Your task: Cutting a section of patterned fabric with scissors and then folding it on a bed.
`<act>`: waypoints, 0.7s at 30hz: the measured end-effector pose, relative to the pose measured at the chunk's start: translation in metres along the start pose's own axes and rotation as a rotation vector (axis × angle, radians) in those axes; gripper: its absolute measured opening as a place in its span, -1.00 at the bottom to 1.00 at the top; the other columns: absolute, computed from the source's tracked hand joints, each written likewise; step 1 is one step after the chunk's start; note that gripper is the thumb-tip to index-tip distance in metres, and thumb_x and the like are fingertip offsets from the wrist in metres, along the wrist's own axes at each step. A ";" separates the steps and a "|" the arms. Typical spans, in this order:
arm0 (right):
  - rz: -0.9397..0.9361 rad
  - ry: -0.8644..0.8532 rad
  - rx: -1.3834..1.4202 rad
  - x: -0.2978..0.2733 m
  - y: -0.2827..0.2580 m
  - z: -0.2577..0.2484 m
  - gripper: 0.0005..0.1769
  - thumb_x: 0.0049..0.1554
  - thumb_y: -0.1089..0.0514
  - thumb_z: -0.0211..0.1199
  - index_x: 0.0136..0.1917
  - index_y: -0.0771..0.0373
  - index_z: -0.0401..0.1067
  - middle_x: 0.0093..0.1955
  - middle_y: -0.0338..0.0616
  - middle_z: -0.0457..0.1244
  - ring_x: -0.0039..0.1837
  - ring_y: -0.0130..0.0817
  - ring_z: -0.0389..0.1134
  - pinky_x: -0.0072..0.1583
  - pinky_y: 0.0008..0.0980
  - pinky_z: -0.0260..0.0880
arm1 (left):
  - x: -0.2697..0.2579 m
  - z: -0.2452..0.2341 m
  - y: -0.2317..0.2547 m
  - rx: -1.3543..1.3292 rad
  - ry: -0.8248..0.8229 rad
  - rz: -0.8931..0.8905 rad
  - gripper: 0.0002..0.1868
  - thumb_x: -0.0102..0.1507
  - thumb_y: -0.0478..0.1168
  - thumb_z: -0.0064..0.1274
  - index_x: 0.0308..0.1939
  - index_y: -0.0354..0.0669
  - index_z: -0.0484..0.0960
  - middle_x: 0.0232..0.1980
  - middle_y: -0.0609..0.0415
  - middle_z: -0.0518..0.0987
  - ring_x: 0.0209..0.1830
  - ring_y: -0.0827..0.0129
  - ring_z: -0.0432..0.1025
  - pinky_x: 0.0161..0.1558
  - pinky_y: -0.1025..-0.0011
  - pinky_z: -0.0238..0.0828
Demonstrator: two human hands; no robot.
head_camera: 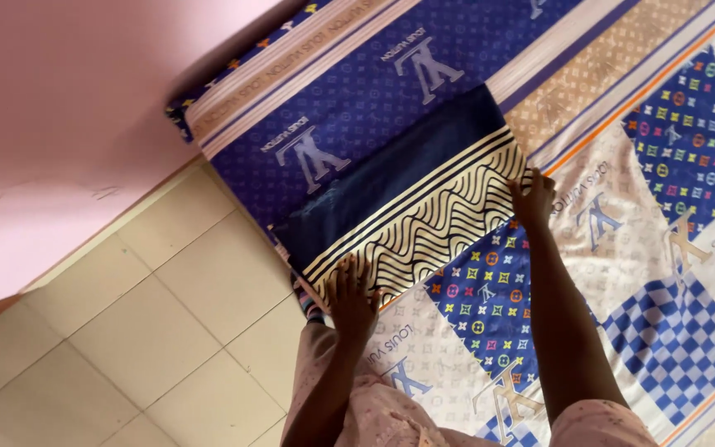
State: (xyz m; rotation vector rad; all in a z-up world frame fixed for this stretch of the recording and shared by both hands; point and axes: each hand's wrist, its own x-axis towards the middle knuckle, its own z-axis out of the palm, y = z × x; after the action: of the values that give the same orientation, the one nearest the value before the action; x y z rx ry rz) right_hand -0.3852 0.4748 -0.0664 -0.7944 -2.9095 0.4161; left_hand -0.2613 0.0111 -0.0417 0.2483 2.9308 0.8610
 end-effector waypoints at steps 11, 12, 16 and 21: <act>-0.145 -0.134 -0.016 0.017 -0.018 -0.036 -0.53 0.12 -0.09 0.44 0.12 0.29 0.52 0.01 0.19 0.38 0.09 0.13 0.42 0.13 0.00 0.41 | -0.016 0.000 0.002 -0.146 0.136 -0.178 -0.47 0.22 -0.14 0.13 0.29 0.00 0.51 0.39 -0.02 0.40 0.45 0.07 0.22 0.40 0.00 0.03; -0.209 -0.093 0.044 0.010 -0.031 -0.046 -0.55 0.12 -0.03 0.43 0.15 0.30 0.49 0.03 0.18 0.38 0.10 0.11 0.43 0.13 -0.03 0.42 | -0.019 -0.004 0.002 -0.230 0.144 -0.235 -0.58 0.24 -0.18 0.11 0.20 0.01 0.59 0.27 0.01 0.51 0.36 0.12 0.34 0.34 0.09 0.20; -0.146 -0.178 0.189 -0.052 -0.134 -0.087 -0.61 0.18 0.05 0.34 0.22 0.25 0.46 0.03 0.10 0.40 0.07 0.02 0.47 0.06 -0.09 0.43 | -0.015 -0.020 0.001 -0.568 -0.023 -0.307 -0.69 0.32 -0.15 0.02 0.13 0.02 0.67 0.06 0.07 0.67 0.10 0.23 0.56 0.13 0.30 0.46; -0.368 -0.145 0.316 -0.157 -0.219 -0.088 -0.63 0.14 0.20 0.29 0.24 0.18 0.47 0.13 -0.06 0.40 0.09 -0.10 0.46 0.10 -0.23 0.46 | 0.016 0.064 -0.036 -1.375 -0.115 -0.303 -0.53 0.45 0.06 -0.04 0.35 -0.07 0.48 0.19 0.08 0.65 0.18 0.27 0.53 0.24 0.36 0.41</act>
State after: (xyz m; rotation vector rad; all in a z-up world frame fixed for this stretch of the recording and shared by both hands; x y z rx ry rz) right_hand -0.3419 0.2338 0.0770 -0.1874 -2.9154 0.8899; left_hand -0.2743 0.0181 -0.1159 -0.2298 1.5881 2.2948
